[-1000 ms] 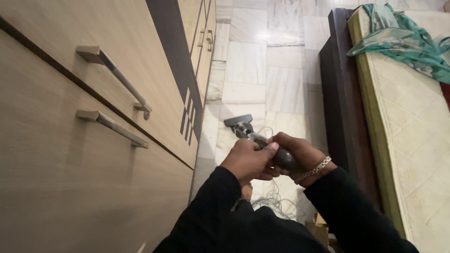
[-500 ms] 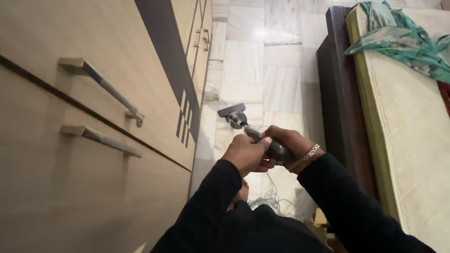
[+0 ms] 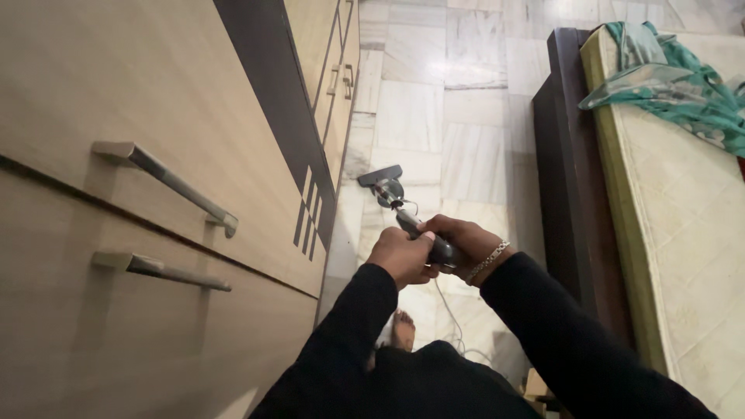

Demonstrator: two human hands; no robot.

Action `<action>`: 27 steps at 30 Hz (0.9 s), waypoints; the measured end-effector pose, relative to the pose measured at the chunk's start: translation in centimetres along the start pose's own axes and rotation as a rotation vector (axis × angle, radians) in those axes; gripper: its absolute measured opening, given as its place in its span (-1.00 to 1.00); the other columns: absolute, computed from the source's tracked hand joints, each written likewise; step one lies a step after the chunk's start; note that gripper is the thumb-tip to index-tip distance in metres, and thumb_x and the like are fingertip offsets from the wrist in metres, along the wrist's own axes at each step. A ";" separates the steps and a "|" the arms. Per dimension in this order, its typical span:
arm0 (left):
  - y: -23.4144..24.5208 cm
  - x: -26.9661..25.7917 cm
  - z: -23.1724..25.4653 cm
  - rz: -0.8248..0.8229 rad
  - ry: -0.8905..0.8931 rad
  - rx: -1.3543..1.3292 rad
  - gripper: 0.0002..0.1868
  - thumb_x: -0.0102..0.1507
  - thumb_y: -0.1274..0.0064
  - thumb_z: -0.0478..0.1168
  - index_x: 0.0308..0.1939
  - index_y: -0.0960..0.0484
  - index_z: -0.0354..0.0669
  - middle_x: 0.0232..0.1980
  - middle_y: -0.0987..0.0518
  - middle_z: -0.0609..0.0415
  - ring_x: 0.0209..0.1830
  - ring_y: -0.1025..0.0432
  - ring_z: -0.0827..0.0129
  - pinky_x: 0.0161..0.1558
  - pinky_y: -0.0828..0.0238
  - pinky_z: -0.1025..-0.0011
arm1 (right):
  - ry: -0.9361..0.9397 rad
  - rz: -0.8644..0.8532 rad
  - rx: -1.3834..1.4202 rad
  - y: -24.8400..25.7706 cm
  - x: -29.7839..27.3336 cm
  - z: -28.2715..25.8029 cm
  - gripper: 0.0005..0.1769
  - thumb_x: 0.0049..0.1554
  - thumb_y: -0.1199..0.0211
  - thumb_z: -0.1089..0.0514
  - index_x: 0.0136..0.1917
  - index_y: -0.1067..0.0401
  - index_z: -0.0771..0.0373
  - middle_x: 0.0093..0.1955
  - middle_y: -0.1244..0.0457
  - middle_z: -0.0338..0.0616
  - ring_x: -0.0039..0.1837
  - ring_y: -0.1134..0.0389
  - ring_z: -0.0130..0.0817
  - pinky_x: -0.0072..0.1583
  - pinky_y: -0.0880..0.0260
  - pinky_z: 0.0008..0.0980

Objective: The person uses a handheld vacuum cleaner to clean a tiled floor in a room. They move the vacuum back and forth along the base of a wooden cabinet and near a bed, maneuvering around the floor space.

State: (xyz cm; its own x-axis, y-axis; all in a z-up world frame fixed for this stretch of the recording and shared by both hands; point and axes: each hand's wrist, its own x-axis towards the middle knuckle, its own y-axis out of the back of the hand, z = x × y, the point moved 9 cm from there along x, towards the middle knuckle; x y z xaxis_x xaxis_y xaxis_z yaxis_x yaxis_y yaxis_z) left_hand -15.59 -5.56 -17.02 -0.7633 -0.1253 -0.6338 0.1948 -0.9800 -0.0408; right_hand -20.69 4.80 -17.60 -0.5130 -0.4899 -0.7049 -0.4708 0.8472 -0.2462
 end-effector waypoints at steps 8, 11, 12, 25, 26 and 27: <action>1.4 2.4 -0.9 0.110 -0.005 0.162 -0.60 0.30 -0.05 -0.12 -0.14 -0.65 -0.54 -0.34 -0.70 -0.18 -0.46 -0.62 0.29 -0.44 -0.55 0.44 | -0.003 0.072 -0.088 -0.5 1.4 -0.1 -0.67 0.21 -0.15 -0.04 0.01 -0.53 0.24 -0.29 -0.31 -0.18 -0.36 -0.27 -0.49 -0.33 -0.30 -0.53; 1.4 2.6 -1.3 0.107 -0.005 0.177 -0.63 0.27 -0.09 -0.14 -0.16 -0.66 -0.51 -0.35 -0.70 -0.17 -0.45 -0.63 0.29 -0.42 -0.56 0.42 | -0.019 0.133 -0.190 -0.6 0.9 -0.3 -0.66 0.20 -0.26 -0.02 0.00 -0.54 0.32 -0.34 -0.32 -0.19 -0.40 -0.28 -0.50 -0.35 -0.28 -0.55; 1.4 2.6 -1.3 0.107 -0.004 0.161 -0.66 0.25 -0.10 -0.17 -0.15 -0.66 -0.50 -0.35 -0.70 -0.16 -0.44 -0.63 0.28 -0.41 -0.57 0.40 | -0.028 0.152 -0.230 -0.5 0.8 -0.3 -0.65 0.20 -0.31 -0.01 0.00 -0.54 0.37 -0.36 -0.31 -0.18 -0.42 -0.28 -0.49 -0.36 -0.27 -0.56; -3.3 -1.1 0.2 -0.138 -0.056 0.013 -0.63 0.26 -0.11 -0.19 0.00 -0.61 -0.47 -0.17 -0.72 -0.12 -0.26 -0.66 0.26 -0.28 -0.63 0.40 | -0.048 0.196 -0.186 1.9 -2.9 0.0 -0.67 0.22 -0.16 -0.05 -0.13 -0.50 0.26 -0.50 -0.18 -0.30 -0.57 -0.04 -0.54 -0.51 0.11 -0.52; -3.6 -1.3 0.5 -0.145 -0.052 0.035 -0.62 0.27 -0.11 -0.17 0.01 -0.60 -0.47 -0.17 -0.72 -0.13 -0.25 -0.67 0.26 -0.26 -0.65 0.41 | -0.043 0.182 -0.175 2.3 -3.3 -0.1 -0.68 0.22 -0.16 -0.04 -0.13 -0.48 0.26 -0.51 -0.16 -0.30 -0.57 -0.03 -0.53 -0.51 0.10 -0.51; -3.9 -1.5 0.7 -0.155 -0.050 0.058 -0.61 0.28 -0.11 -0.15 0.01 -0.59 -0.46 -0.16 -0.73 -0.14 -0.23 -0.69 0.26 -0.24 -0.68 0.41 | -0.035 0.171 -0.162 2.7 -3.6 -0.2 -0.69 0.22 -0.17 -0.03 -0.13 -0.47 0.27 -0.52 -0.14 -0.30 -0.58 -0.02 -0.52 -0.51 0.09 -0.49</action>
State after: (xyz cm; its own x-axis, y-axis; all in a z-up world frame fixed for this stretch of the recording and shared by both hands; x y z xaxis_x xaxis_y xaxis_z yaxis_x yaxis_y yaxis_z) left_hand -15.66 -1.64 -15.39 -0.8113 0.0218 -0.5843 0.0377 -0.9953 -0.0895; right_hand -20.30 8.81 -15.61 -0.5708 -0.3324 -0.7508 -0.4896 0.8718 -0.0137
